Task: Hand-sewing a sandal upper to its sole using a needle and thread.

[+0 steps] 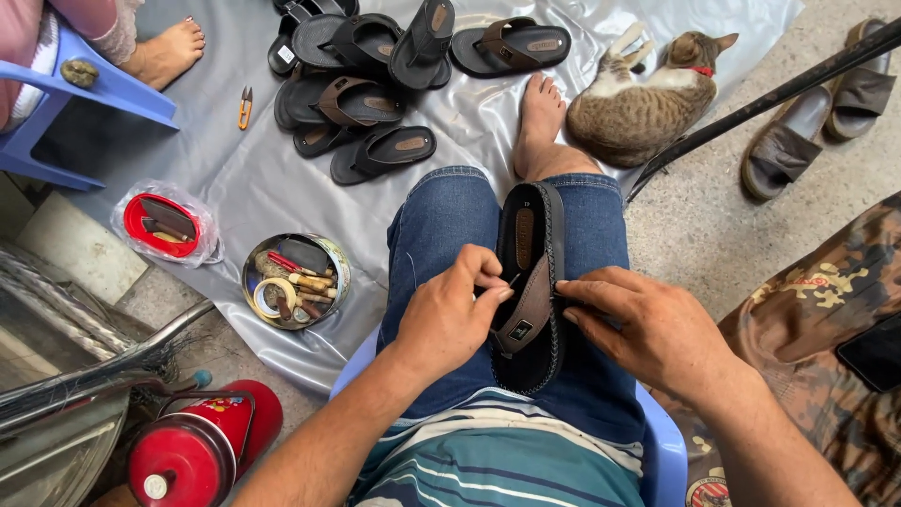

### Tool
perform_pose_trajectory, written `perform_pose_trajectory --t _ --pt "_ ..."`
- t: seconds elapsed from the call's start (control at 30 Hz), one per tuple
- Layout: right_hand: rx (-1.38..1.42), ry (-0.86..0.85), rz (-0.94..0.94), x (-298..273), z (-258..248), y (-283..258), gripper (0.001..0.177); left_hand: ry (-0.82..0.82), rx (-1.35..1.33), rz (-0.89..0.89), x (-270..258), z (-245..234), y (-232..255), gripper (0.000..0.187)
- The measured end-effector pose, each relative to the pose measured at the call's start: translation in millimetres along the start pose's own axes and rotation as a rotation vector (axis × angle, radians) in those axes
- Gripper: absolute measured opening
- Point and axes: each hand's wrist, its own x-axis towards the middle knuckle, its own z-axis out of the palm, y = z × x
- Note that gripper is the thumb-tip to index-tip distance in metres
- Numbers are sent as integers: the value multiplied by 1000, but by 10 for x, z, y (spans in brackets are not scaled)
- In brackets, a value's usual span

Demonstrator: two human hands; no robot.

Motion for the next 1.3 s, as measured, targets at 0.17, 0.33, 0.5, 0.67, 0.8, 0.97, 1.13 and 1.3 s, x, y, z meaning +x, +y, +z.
perform_pose_trajectory --t 0.17,0.33,0.5,0.67,0.8,0.97,1.13,1.3 --pt "-13 53 -80 -42 56 60 29 -235 -19 142 84 -15 84 23" --pt "-39 54 -86 -73 80 69 29 -220 2 272 15 -23 36 31" --pt "-49 45 -90 -59 82 96 30 -196 46 212 22 -106 114 38" --pt "-308 -343 53 -9 -113 47 51 -401 314 256 62 -144 218 60" --pt "-322 -686 512 -43 -564 44 50 -384 226 194 50 -173 186 57" --pt "-305 -421 271 -189 -560 165 55 -262 -181 174 48 -159 172 56" --pt "-118 -367 267 -205 -479 146 55 -86 68 224 -68 -114 348 34" --pt "47 -312 196 -184 -385 120 52 44 339 423 -122 68 430 42"
